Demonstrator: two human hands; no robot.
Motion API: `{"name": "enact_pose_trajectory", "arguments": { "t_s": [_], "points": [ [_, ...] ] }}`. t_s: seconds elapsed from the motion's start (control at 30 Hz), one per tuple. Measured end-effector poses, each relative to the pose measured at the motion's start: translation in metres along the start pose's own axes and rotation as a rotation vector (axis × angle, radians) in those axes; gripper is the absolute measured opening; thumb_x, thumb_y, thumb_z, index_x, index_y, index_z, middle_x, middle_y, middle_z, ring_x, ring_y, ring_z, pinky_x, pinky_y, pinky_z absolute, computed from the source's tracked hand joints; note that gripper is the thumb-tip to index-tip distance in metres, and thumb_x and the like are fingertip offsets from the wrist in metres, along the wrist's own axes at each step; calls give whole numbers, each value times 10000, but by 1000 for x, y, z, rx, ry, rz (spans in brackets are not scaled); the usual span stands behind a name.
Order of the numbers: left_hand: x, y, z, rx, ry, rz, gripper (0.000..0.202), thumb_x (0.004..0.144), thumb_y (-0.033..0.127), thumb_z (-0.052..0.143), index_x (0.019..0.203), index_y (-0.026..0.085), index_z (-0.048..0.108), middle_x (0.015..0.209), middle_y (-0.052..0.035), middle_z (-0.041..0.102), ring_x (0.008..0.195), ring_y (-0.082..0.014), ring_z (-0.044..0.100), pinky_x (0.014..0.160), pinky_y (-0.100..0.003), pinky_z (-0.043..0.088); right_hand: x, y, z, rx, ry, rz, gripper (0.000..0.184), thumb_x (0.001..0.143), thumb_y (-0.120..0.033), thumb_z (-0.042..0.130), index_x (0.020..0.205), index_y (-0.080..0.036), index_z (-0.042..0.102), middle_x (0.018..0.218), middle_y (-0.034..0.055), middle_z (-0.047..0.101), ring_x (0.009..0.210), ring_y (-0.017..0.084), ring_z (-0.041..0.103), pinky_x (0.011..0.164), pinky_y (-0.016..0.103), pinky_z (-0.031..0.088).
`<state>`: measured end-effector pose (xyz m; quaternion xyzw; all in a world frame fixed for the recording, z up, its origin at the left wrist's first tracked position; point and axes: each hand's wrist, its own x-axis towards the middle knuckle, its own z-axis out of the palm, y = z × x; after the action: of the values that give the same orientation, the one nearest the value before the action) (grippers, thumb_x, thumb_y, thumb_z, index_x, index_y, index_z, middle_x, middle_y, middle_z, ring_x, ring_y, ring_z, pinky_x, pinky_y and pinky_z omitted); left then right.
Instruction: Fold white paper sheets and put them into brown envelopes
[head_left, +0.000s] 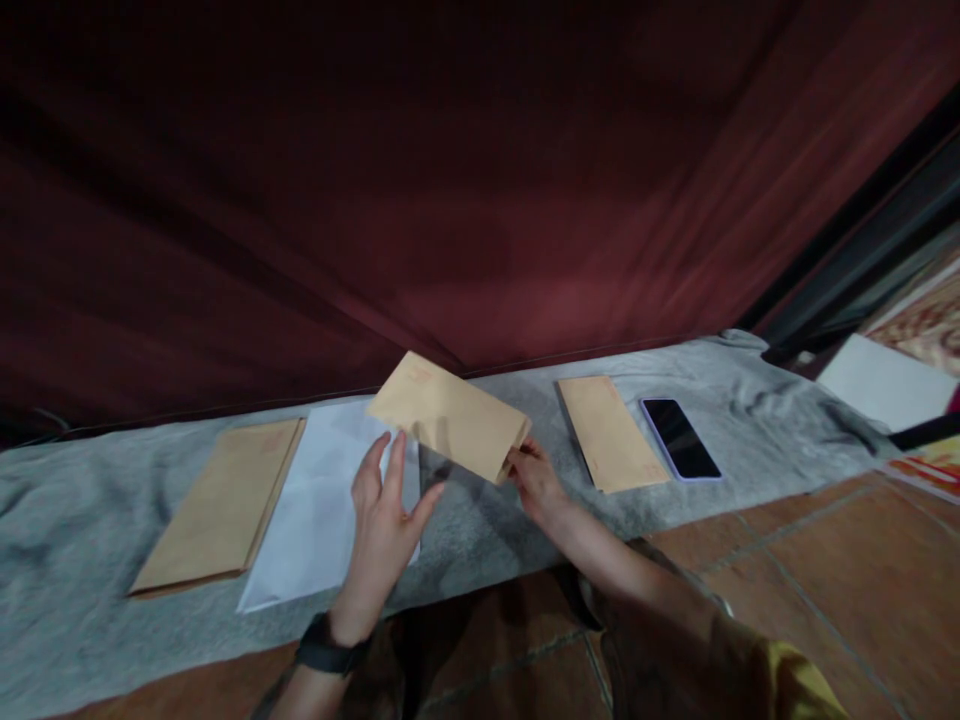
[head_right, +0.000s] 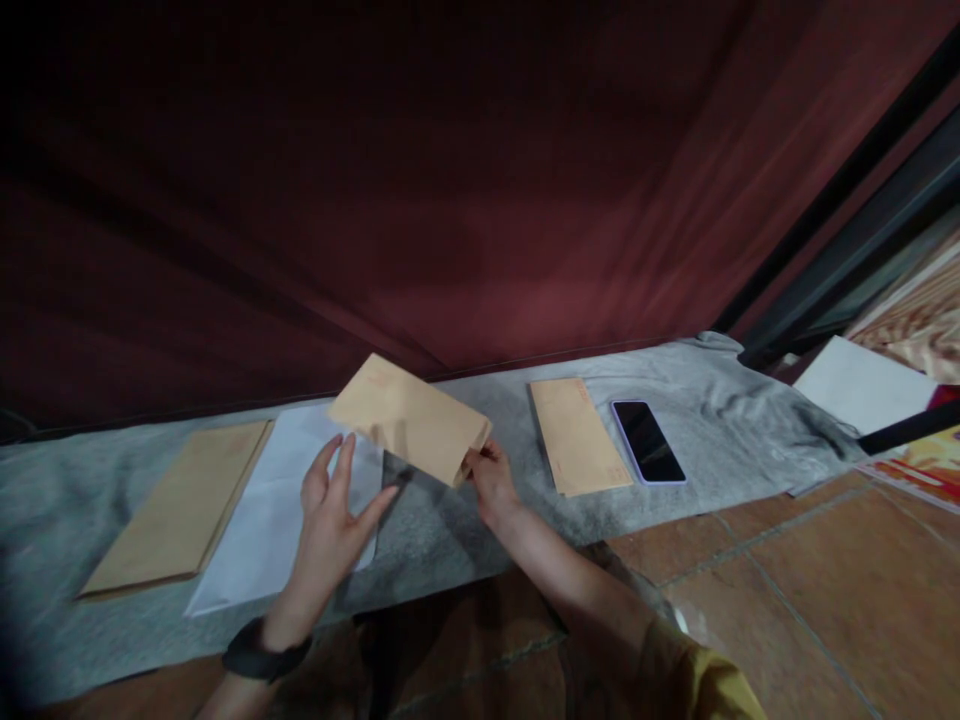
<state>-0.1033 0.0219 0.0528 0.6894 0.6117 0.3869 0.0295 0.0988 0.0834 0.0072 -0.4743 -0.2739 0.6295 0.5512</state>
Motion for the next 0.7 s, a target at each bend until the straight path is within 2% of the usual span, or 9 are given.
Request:
{"name": "enact_pose_trajectory", "arguments": {
  "t_s": [0.03,0.1,0.17,0.23,0.3,0.37,0.47,0.63,0.7],
  "points": [
    [-2,6,5,-141,33,-144,738,880,525,637,1502,216,386,1496,-187,441,1409,-325,422,1149,-525,371,-1,0,0,29,22,5,255,608,-315,672,846,-235,631,846,33,741,747,197,668,609,277,506],
    [-8,21,17,-500,-17,-461,692,864,572,638,1419,197,462,1293,-160,602,1208,-290,606,1000,-462,519,-4,3,0,96,70,11,282,605,-325,683,867,-240,624,894,39,748,800,205,686,656,291,529],
    [-13,35,28,-884,-189,-742,677,827,593,680,1336,183,502,1095,-127,698,1022,-267,702,880,-418,577,-10,8,2,148,111,16,312,592,-332,699,879,-240,619,907,37,748,815,207,688,678,299,537],
    [-17,46,36,-1153,-320,-918,635,786,561,749,1243,176,535,986,-112,738,934,-255,736,825,-379,595,-16,14,4,153,113,11,327,589,-351,709,881,-239,615,894,35,744,792,206,679,663,298,530],
    [-18,52,42,-1268,-325,-996,564,745,490,817,1141,180,561,963,-104,754,887,-237,750,794,-341,602,-22,18,5,137,92,1,325,590,-365,716,870,-238,609,876,37,737,761,204,666,635,294,516],
    [-18,53,46,-1293,-289,-1035,518,717,416,856,1080,183,568,961,-94,761,824,-215,756,749,-312,608,-27,20,5,109,65,-9,309,600,-373,713,855,-239,600,876,44,733,757,211,661,616,296,508],
    [-16,52,50,-1293,-274,-1078,510,711,360,865,1085,183,567,943,-85,765,745,-197,753,692,-297,608,-30,21,4,85,43,-21,298,605,-375,713,844,-239,598,877,47,730,766,222,663,611,304,509],
    [-17,53,54,-1276,-269,-1033,544,670,303,872,1120,188,588,951,-69,760,757,-196,744,687,-300,594,-32,19,2,106,46,-23,322,597,-368,736,867,-233,622,832,27,721,705,200,643,588,291,498],
    [-16,53,54,-1247,-262,-1007,548,642,274,869,1111,177,601,920,-57,753,706,-174,722,647,-276,569,-32,16,2,76,26,-13,305,606,-366,721,861,-231,623,828,29,720,707,200,643,592,293,501]
  ]
}}
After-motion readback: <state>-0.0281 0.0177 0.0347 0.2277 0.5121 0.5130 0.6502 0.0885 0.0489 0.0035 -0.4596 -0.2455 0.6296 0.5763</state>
